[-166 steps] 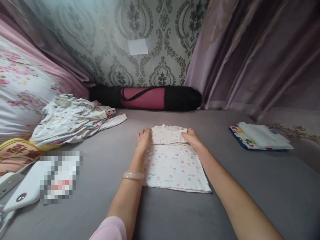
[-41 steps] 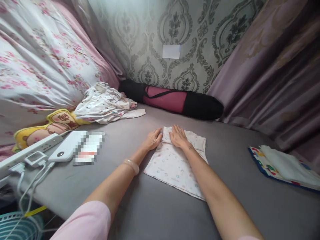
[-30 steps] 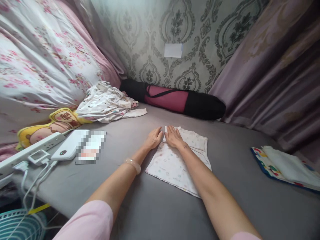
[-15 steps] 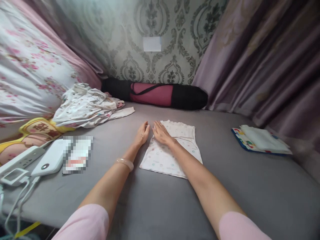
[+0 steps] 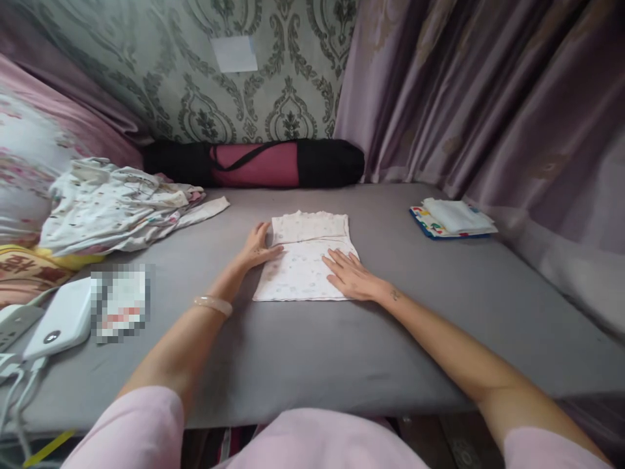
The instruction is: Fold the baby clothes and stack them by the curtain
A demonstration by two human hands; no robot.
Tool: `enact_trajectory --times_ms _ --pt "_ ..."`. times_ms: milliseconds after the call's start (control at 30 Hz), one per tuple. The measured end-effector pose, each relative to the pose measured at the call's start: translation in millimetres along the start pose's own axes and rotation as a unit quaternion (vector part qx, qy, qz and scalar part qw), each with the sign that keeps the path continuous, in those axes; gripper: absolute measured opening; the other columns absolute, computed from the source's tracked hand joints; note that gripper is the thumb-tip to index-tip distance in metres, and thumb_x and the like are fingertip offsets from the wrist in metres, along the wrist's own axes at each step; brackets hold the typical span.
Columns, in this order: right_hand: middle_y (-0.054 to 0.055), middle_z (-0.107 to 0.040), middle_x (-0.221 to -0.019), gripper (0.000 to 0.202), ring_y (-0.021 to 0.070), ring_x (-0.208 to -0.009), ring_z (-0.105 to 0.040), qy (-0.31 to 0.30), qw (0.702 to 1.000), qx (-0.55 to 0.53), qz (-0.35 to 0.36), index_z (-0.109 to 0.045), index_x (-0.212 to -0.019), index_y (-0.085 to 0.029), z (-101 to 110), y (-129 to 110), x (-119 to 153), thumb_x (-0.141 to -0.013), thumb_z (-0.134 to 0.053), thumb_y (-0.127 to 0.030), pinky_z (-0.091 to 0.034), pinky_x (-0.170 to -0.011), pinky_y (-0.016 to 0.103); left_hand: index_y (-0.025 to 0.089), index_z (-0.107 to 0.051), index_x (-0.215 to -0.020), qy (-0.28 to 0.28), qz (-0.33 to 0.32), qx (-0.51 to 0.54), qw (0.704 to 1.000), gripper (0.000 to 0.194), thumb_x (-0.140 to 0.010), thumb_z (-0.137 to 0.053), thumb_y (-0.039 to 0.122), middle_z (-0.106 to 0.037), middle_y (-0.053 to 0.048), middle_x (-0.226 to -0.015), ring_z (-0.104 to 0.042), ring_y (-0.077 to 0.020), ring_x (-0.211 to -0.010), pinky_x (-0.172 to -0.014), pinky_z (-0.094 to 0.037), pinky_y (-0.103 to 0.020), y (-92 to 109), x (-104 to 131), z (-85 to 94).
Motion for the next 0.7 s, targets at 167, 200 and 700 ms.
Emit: enact_trajectory --times_ms 167,200,700 --pt "0.008 -0.017 -0.159 0.057 0.025 -0.147 -0.011 0.004 0.999 -0.014 0.029 -0.031 -0.151 -0.02 -1 -12 33 -0.099 -0.026 -0.045 -0.009 -0.119 0.046 0.018 -0.045 -0.138 -0.07 -0.174 -0.019 0.982 0.064 -0.084 -0.059 0.049 -0.036 -0.018 -0.149 -0.036 -0.0331 -0.137 -0.112 -0.031 -0.049 63 43 -9.2" --pt "0.007 -0.017 -0.159 0.057 0.0244 -0.147 -0.011 0.003 0.999 -0.014 0.035 -0.031 -0.15 -0.02 -2 -14 39 -0.1 -0.026 -0.045 -0.01 -0.12 0.046 0.018 -0.048 -0.136 -0.094 -0.205 -0.011 0.974 0.06 -0.086 -0.057 0.049 -0.041 -0.018 -0.146 -0.039 -0.0313 -0.135 -0.111 -0.034 -0.047 75 55 -12.0" --pt "0.008 -0.062 -0.129 0.035 0.0218 -0.121 -0.056 0.107 0.991 -0.053 0.055 -0.064 -0.123 -0.024 23 22 103 -0.098 -0.04 -0.032 -0.044 -0.106 0.042 0.029 -0.068 -0.112 -0.126 -0.189 -0.074 0.971 0.03 -0.095 -0.047 0.04 -0.064 -0.004 -0.126 -0.057 -0.0225 -0.121 -0.102 -0.049 -0.039 58 142 18.1"
Point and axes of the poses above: each hand's wrist, its own x-axis away from the middle knuckle, its own z-axis out of the back of the hand, y = z × x, the point moved 9 cm from there along -x, towards the middle knuckle
